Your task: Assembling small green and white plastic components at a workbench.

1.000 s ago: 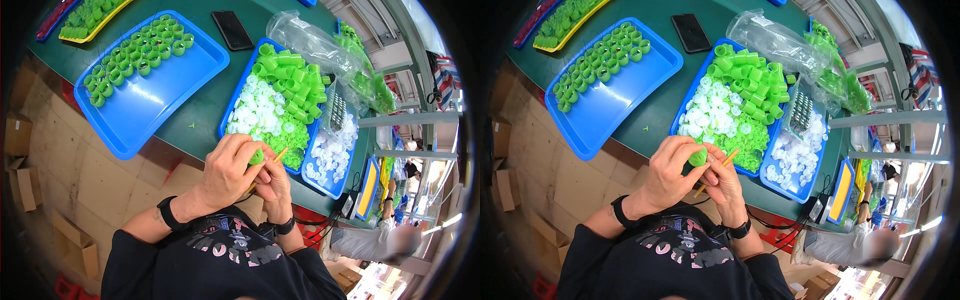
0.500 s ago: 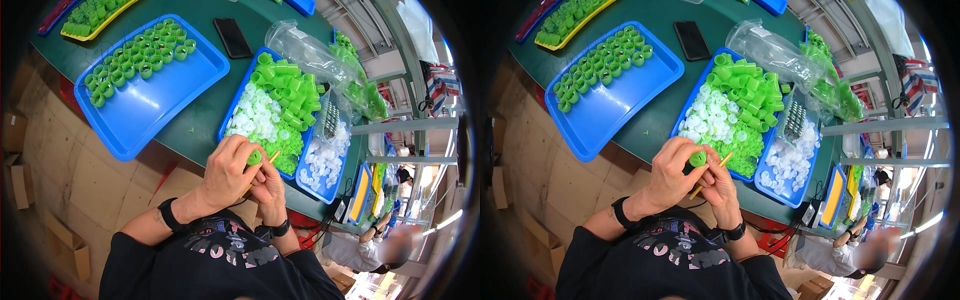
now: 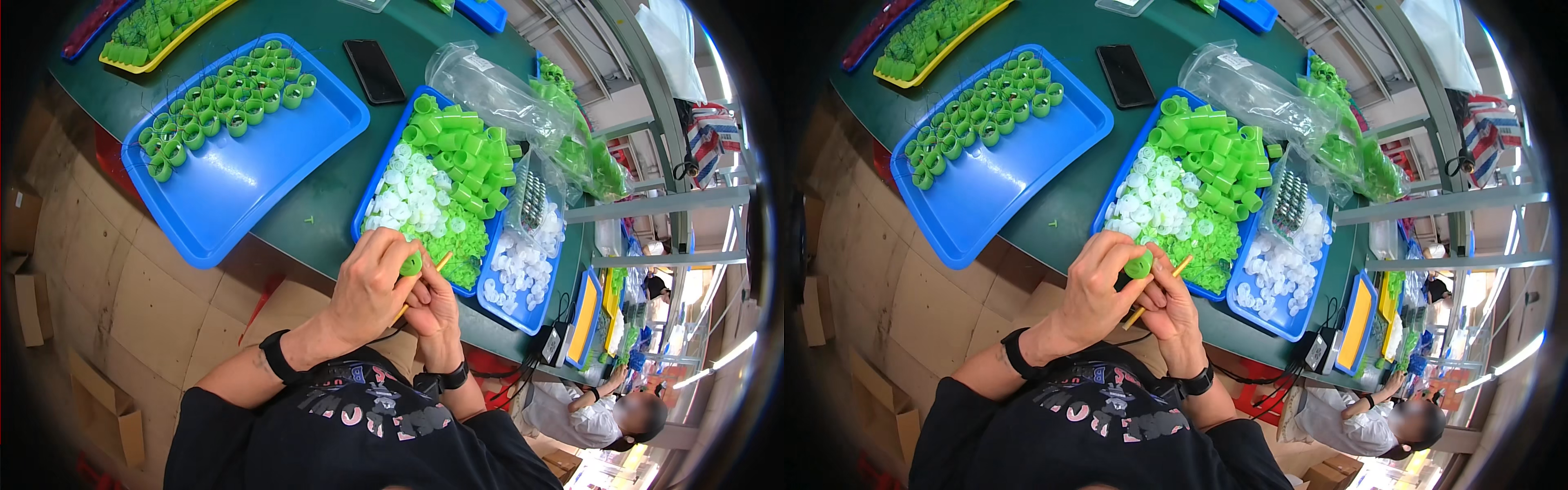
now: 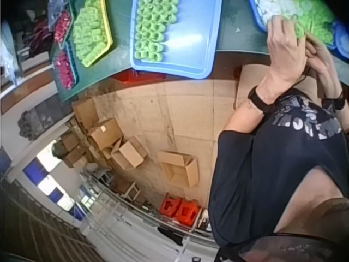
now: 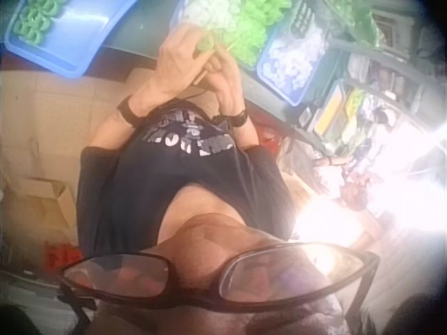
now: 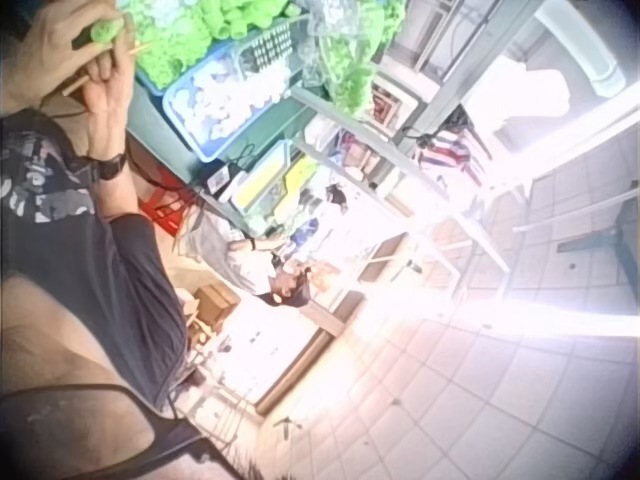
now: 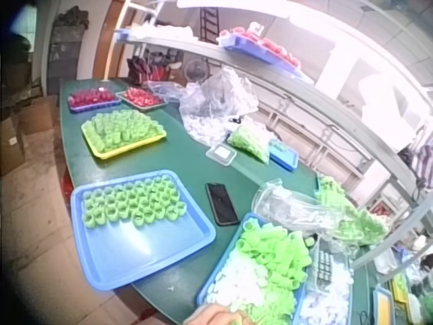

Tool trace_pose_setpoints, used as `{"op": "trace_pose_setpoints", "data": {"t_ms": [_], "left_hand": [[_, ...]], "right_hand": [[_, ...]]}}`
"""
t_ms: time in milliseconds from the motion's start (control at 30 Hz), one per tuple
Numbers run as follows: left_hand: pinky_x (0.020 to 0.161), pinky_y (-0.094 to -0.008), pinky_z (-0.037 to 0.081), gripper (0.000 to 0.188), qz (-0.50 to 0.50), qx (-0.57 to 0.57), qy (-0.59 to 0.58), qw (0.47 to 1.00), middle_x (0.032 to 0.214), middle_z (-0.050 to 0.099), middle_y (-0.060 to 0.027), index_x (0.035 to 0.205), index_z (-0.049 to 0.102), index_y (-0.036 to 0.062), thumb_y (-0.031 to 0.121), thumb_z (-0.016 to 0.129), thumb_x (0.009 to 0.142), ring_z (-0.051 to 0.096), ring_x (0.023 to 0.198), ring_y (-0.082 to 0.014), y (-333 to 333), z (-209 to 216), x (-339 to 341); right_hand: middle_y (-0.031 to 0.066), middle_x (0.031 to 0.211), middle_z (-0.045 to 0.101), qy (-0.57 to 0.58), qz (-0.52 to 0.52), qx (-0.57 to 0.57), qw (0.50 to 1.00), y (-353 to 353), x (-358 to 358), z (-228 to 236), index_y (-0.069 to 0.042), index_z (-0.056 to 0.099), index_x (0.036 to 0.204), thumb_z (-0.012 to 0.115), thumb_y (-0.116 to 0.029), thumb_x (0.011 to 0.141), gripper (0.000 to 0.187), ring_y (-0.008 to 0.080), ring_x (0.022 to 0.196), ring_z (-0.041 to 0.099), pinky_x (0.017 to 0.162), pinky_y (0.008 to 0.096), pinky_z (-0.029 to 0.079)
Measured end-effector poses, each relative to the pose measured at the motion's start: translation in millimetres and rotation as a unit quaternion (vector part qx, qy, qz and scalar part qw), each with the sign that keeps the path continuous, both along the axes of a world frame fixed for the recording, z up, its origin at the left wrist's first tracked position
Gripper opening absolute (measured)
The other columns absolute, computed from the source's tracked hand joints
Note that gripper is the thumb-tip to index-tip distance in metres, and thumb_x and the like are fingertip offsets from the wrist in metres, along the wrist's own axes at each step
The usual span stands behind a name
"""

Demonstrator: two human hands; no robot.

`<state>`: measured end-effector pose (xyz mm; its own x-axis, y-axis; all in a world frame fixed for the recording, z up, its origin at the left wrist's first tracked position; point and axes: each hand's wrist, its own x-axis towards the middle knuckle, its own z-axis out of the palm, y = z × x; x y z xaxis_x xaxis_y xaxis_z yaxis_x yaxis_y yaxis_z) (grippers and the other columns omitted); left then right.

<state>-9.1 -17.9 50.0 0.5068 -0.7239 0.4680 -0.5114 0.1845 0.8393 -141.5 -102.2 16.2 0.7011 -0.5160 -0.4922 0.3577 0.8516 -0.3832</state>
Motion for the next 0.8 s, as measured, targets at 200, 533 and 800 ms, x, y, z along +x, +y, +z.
{"op": "trace_pose_setpoints", "data": {"t_ms": [200, 533, 800], "left_hand": [[0.072, -0.0399, 0.049, 0.028, -0.002, 0.01, 0.0, 1.0, 0.095, 0.057, -0.0142, 0.095, 0.061, -0.0014, 0.002, 0.072, 0.069, 0.059, 0.085, -0.0331, 2.3, 1.7, 0.2], [0.072, -0.0392, 0.05, 0.03, -0.003, 0.01, 0.02, 1.0, 0.095, 0.058, -0.0143, 0.096, 0.062, -0.0015, 0.0, 0.072, 0.068, 0.06, 0.085, -0.0325, 6.7, -3.4, 3.1], [0.072, -0.0394, 0.05, 0.029, -0.003, 0.009, 0.027, 1.0, 0.095, 0.058, -0.0146, 0.096, 0.062, -0.0016, 0.002, 0.072, 0.069, 0.06, 0.085, -0.0328, 8.3, -4.7, 2.8]], "right_hand": [[-0.0015, 0.076, 0.054, -0.007, 0.039, -0.015, 0.999, -3.2, -1.7, 1.5, -0.004, 0.051, 0.124, 0.061, -0.013, 0.092, 0.035, 0.0014, 0.042, 0.032, 0.038, 0.0168, 0.021], [0.0031, 0.084, 0.061, -0.014, 0.055, -0.044, 0.997, 0.3, -2.8, 4.7, -0.007, 0.058, 0.113, 0.056, -0.009, 0.094, 0.02, 0.0017, 0.044, 0.037, 0.038, 0.0159, 0.026], [0.0032, 0.084, 0.06, -0.026, 0.044, -0.016, 0.999, 4.2, -3.8, 3.5, -0.005, 0.056, 0.113, 0.055, -0.009, 0.094, 0.019, 0.0016, 0.044, 0.038, 0.038, 0.0155, 0.026]]}}
